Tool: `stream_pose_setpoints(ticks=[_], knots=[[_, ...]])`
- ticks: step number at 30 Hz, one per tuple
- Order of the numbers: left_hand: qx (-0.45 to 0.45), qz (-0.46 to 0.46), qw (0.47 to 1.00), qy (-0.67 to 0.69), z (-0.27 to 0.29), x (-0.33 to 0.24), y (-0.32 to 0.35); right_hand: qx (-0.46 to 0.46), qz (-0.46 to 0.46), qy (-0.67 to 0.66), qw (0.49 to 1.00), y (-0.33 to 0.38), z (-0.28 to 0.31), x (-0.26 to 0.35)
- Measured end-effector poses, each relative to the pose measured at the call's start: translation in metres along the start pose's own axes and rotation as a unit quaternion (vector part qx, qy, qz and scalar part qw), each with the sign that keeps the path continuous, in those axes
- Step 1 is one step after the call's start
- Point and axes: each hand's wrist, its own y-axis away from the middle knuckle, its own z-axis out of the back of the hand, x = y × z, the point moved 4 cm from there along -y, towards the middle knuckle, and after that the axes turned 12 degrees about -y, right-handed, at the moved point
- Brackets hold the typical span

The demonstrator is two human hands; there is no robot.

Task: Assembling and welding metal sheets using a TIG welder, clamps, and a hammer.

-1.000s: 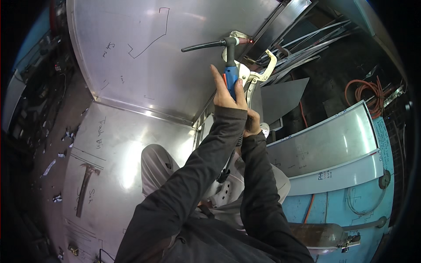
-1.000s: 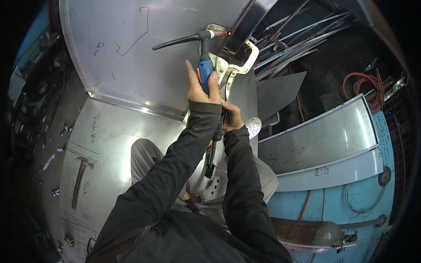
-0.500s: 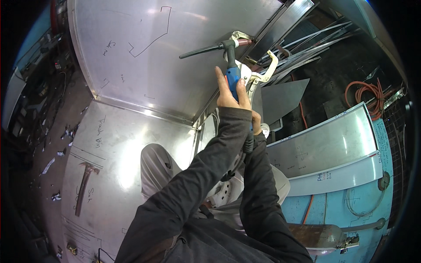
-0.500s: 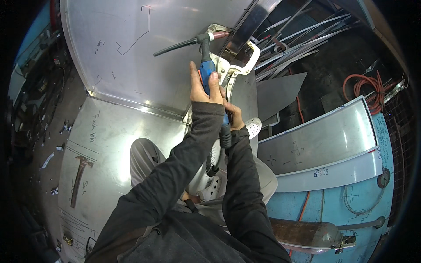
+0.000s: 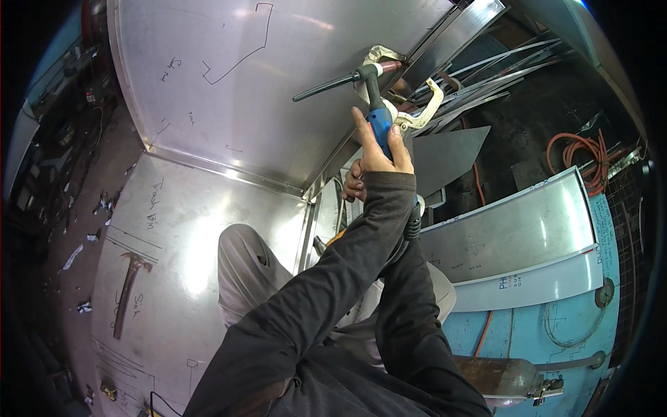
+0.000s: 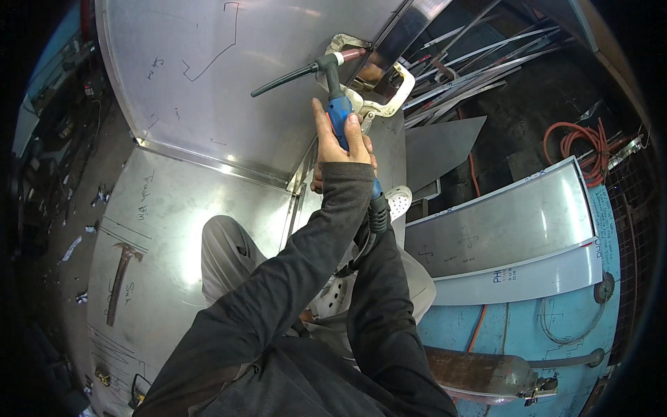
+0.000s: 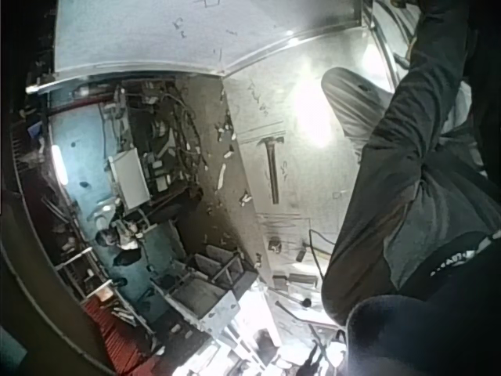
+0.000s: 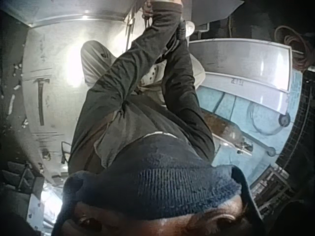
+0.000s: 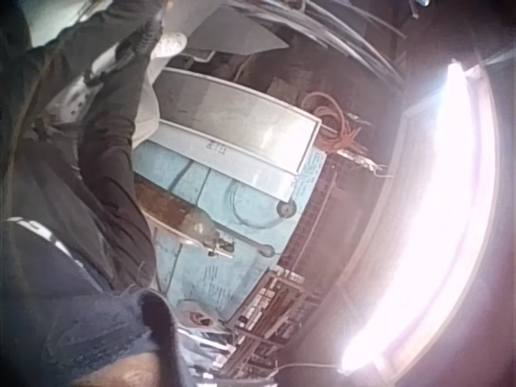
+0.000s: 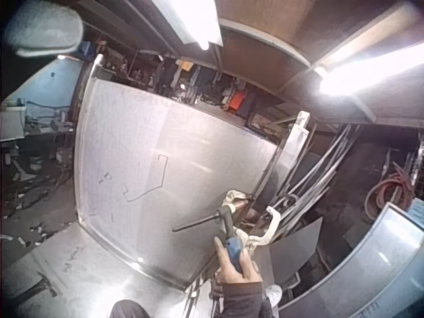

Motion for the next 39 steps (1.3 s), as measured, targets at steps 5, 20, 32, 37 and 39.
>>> stream_pose_setpoints(ticks=[5, 20, 32, 37, 39], knots=[[-0.003, -0.014, 1.0, 0.014, -0.003, 0.0, -0.001, 0.001, -0.004, 0.0, 1.0, 0.001, 0.001, 0.0], [-0.012, 0.015, 0.999, -0.031, 0.006, -0.008, 0.006, 0.002, -0.01, 0.009, 1.0, 0.002, -0.004, 0.0], [0.001, 0.006, 1.0, -0.018, 0.006, -0.008, 0.001, 0.015, -0.029, 0.018, 0.999, -0.002, -0.013, 0.001], [0.04, -0.003, 0.988, 0.15, 0.05, -0.015, 0.016, 0.071, -0.086, 0.031, 0.993, -0.004, -0.037, -0.005], [0.065, -0.03, 0.985, 0.159, 0.1, -0.011, 0.023, 0.13, -0.116, 0.062, 0.983, -0.004, -0.05, -0.006]])
